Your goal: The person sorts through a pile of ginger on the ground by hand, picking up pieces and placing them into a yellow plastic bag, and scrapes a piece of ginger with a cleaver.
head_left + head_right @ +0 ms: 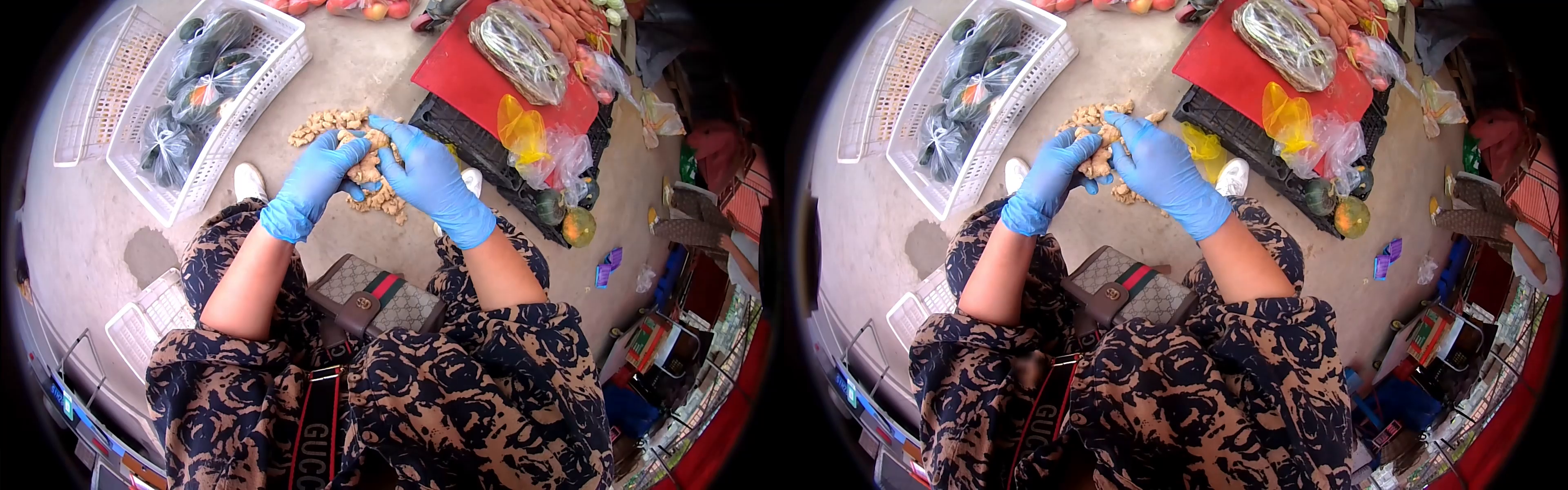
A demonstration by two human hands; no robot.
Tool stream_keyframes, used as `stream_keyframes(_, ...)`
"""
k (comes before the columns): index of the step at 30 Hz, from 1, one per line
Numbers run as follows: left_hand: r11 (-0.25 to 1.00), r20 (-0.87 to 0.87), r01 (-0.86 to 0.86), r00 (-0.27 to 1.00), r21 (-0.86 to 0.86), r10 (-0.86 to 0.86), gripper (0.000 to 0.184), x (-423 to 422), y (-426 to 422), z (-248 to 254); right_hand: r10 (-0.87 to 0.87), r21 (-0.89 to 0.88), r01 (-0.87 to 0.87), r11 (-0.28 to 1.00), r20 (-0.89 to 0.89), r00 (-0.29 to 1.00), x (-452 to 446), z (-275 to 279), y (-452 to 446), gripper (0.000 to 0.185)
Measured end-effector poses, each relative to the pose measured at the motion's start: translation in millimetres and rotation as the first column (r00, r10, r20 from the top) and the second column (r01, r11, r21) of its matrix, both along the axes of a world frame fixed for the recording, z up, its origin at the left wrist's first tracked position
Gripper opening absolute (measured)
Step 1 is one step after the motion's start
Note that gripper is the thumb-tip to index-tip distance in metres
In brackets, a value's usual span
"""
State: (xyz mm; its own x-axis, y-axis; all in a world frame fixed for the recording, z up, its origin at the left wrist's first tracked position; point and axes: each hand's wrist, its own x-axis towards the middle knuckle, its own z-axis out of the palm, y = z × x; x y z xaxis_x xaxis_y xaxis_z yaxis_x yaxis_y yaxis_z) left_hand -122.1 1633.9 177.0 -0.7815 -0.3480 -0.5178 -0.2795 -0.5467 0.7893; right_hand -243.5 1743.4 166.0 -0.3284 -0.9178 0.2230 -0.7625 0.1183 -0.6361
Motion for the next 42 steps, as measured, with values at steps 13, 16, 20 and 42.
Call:
stream_keyframes(13, 0.932, -0.067, 0.097, 0.995, 0.35, -0.079, 0.023, 9, 1, 2, 0.046, 0.012, -0.044, 0.999, -0.113, 0.992, 3, 0, 3, 0.034)
stream_keyframes(16, 0.938, 0.034, 0.011, 0.999, 0.347, -0.024, 0.023, 8, 3, 14, 0.04, -0.212, -0.038, 0.977, 0.006, 0.999, 3, -3, -3, 0.018)
stream_keyframes(20, 0.907, -0.059, 0.077, 0.997, 0.413, -0.058, 0.024, 12, -1, 8, -0.049, -0.036, 0.075, 0.997, 0.487, 0.872, 7, 4, -1, 0.022)
stream_keyframes(42, 0.993, -0.363, 0.039, 0.932, 0.108, 0.003, 0.046, 12, 1, 17, 0.359, -0.185, 0.38, 0.907, 0.812, -0.461, -26, 23, 14, 0.017)
